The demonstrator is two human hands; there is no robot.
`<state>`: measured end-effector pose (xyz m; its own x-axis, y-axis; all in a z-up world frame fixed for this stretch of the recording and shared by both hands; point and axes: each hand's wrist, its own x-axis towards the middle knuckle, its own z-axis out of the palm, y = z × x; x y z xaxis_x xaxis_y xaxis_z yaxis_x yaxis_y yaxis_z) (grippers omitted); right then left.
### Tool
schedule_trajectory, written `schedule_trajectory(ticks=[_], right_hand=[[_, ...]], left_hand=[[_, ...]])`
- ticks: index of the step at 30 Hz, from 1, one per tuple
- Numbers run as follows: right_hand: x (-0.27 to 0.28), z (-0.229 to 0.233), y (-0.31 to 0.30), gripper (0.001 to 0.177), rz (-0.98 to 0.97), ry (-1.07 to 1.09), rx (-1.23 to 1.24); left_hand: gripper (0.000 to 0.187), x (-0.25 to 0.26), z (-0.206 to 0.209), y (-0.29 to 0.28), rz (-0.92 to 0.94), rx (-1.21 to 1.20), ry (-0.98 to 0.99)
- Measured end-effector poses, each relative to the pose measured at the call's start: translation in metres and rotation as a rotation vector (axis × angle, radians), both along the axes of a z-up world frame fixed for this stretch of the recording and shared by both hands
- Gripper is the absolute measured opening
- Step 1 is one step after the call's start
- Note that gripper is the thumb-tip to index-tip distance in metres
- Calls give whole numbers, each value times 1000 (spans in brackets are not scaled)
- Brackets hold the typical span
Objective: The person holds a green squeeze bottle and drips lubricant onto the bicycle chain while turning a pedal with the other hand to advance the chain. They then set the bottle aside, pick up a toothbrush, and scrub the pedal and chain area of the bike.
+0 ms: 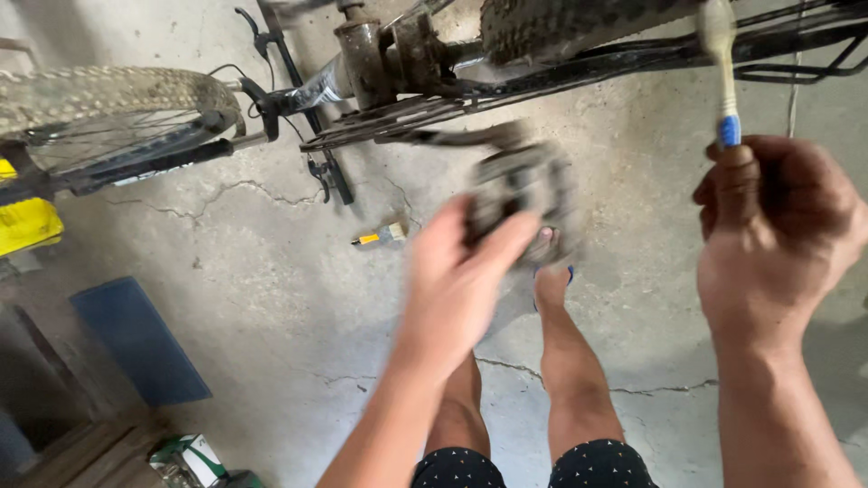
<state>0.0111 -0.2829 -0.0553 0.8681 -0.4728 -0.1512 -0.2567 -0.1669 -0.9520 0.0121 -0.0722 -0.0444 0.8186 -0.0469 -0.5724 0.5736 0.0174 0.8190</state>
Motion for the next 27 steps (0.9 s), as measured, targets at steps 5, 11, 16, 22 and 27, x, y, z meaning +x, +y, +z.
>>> schedule_trajectory(ticks=[5,11,16,22,27], right_hand=[[1,-3,-8,15,56,-43,-48],[5,-3,18,12,41,-17,-124],[-18,3,56,8,135,26,-129],[-13,-7,109,6,286,80,-189],[-13,-7,104,8,97,116,47]], left_hand=[[33,-15,59,103,427,90,21],[23,-17,-32,211,512,548,-142],[29,26,-205,220,304,865,-54],[27,45,-293,55,48,415,-39],[27,11,-187,-15,-86,-222,-258]])
